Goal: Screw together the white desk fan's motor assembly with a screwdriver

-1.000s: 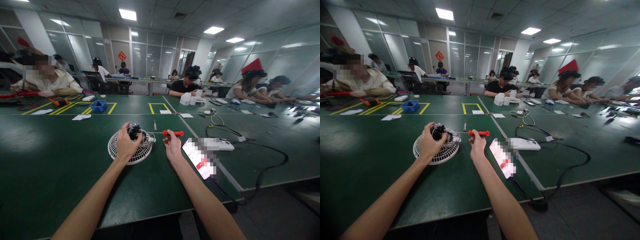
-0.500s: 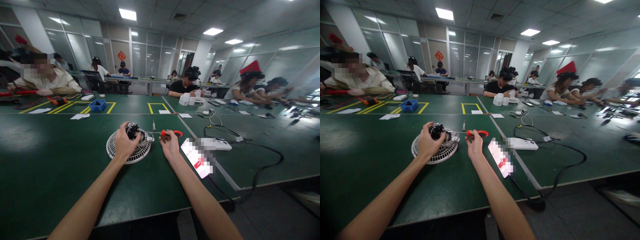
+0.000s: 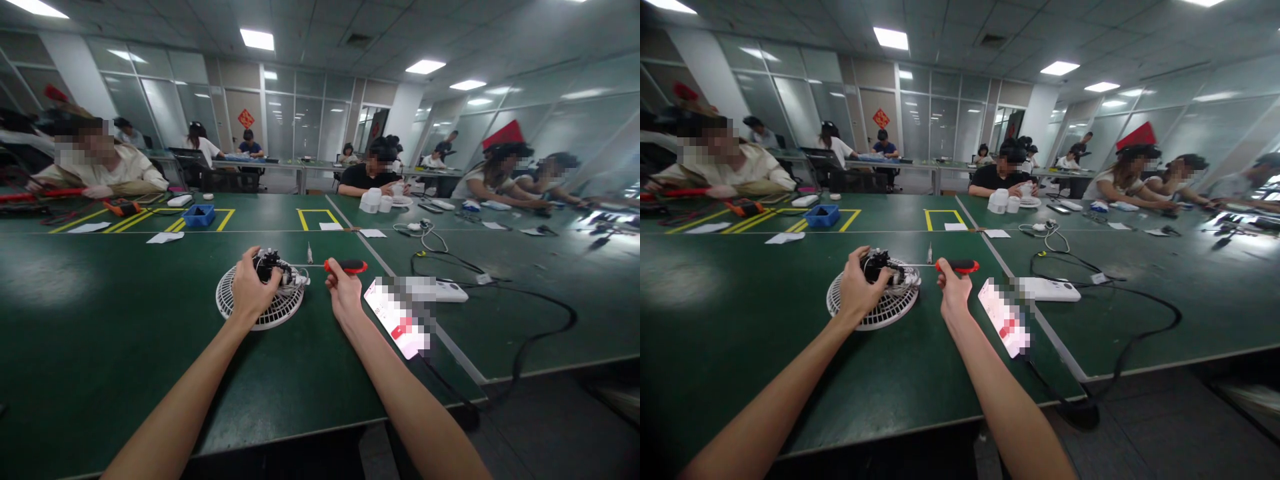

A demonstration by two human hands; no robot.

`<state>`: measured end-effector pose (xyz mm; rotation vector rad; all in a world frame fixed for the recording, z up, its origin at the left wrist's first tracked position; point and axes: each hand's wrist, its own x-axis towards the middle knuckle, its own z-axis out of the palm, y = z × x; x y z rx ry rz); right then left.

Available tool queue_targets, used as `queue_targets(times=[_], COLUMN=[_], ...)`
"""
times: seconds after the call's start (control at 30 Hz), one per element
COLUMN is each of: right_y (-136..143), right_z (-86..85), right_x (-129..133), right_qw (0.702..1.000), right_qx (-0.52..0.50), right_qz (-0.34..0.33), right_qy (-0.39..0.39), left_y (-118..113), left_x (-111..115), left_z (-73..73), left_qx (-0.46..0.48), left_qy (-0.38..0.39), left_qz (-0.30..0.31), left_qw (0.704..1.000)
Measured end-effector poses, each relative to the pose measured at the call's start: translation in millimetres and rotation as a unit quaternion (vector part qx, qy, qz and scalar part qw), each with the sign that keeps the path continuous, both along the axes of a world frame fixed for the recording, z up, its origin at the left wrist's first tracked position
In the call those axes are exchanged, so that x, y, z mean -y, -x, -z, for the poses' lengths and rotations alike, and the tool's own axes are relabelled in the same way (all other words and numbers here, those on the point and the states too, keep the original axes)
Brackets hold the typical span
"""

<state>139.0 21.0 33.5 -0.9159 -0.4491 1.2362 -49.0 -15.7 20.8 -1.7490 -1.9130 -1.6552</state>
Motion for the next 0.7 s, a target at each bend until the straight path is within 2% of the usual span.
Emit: queue_targets(times=[0.1,0.5,0.7], right_y=[1.8,3.7,2.1], right_z=[2.0,-0.3,-3.6], right_x=[-0.6,3.5,4.9], right_qw=[1.0,0.999,0.998], right_qx=[0.016,0.009,-0.034], right_qz=[0.013,-0.023,-0.04], right_qy=[0.01,0.046,0.047], left_y=[0.2,2.5,3.1], left_x=[-0.8,-5.5,-7.1], left_z=[-0.7,2.1,3.7], left_qx=[0.018,0.052,0.073], left_qy=[0.004,-0.012,-0.016], left_qz=[0.002,0.011,0.018], left_qw=[1.0,0.999,0.997])
